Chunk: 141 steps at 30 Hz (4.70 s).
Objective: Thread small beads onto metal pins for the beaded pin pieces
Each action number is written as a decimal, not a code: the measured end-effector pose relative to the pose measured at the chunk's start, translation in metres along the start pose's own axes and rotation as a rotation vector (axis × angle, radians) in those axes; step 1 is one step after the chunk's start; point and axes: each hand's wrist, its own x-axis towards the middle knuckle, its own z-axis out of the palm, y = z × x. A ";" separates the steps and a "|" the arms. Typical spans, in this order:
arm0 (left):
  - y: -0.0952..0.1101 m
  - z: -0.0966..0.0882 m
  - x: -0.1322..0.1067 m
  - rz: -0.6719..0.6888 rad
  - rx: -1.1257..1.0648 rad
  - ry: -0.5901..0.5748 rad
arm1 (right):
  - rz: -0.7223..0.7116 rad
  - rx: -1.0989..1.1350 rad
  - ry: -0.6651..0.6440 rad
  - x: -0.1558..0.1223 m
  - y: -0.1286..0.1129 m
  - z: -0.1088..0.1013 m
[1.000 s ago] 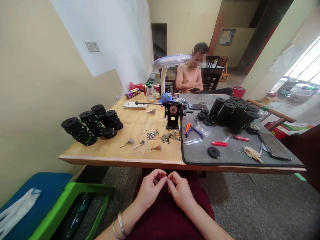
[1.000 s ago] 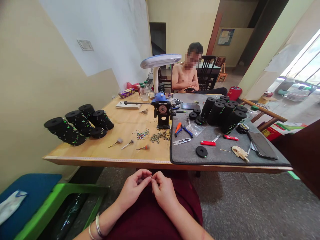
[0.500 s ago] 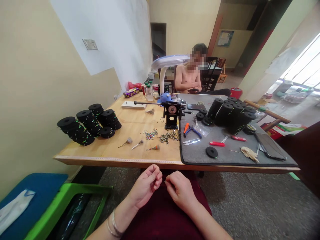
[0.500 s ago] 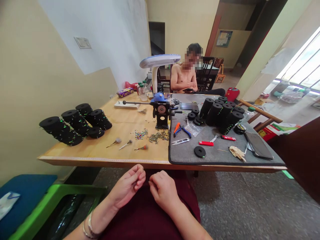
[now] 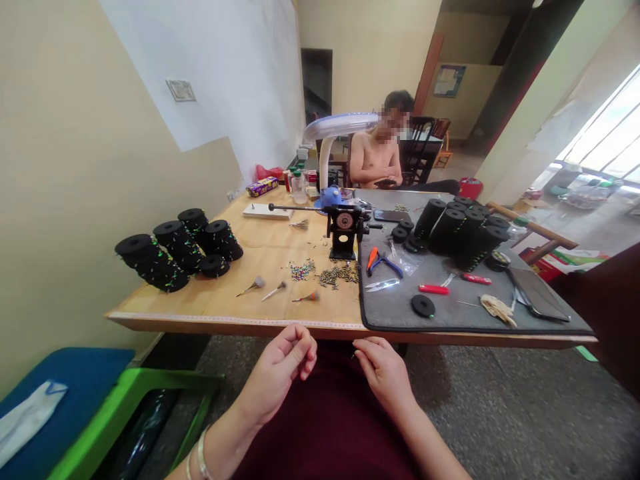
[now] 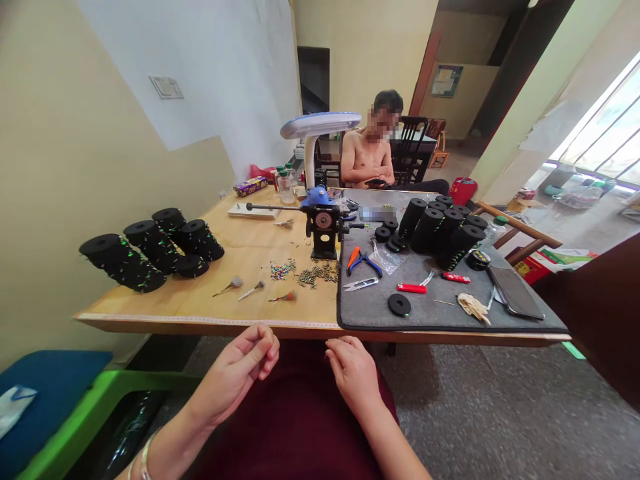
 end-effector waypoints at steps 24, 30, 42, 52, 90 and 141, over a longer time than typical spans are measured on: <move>-0.012 -0.005 0.016 0.308 0.915 -0.105 | 0.312 0.610 -0.239 0.021 -0.061 0.006; -0.005 -0.032 0.073 0.512 1.343 0.162 | 0.617 0.933 -0.057 0.019 -0.040 0.006; -0.016 -0.044 0.097 0.388 1.312 0.105 | 0.718 1.046 0.011 0.018 -0.032 0.005; -0.014 -0.044 0.102 0.430 1.502 0.288 | 0.730 1.039 -0.096 0.015 -0.033 0.019; -0.070 -0.008 0.004 -0.293 -0.059 -0.039 | 0.741 1.041 -0.264 0.010 -0.049 0.033; -0.078 -0.011 0.009 -0.276 0.036 0.013 | 0.861 1.101 -0.427 0.001 -0.042 0.033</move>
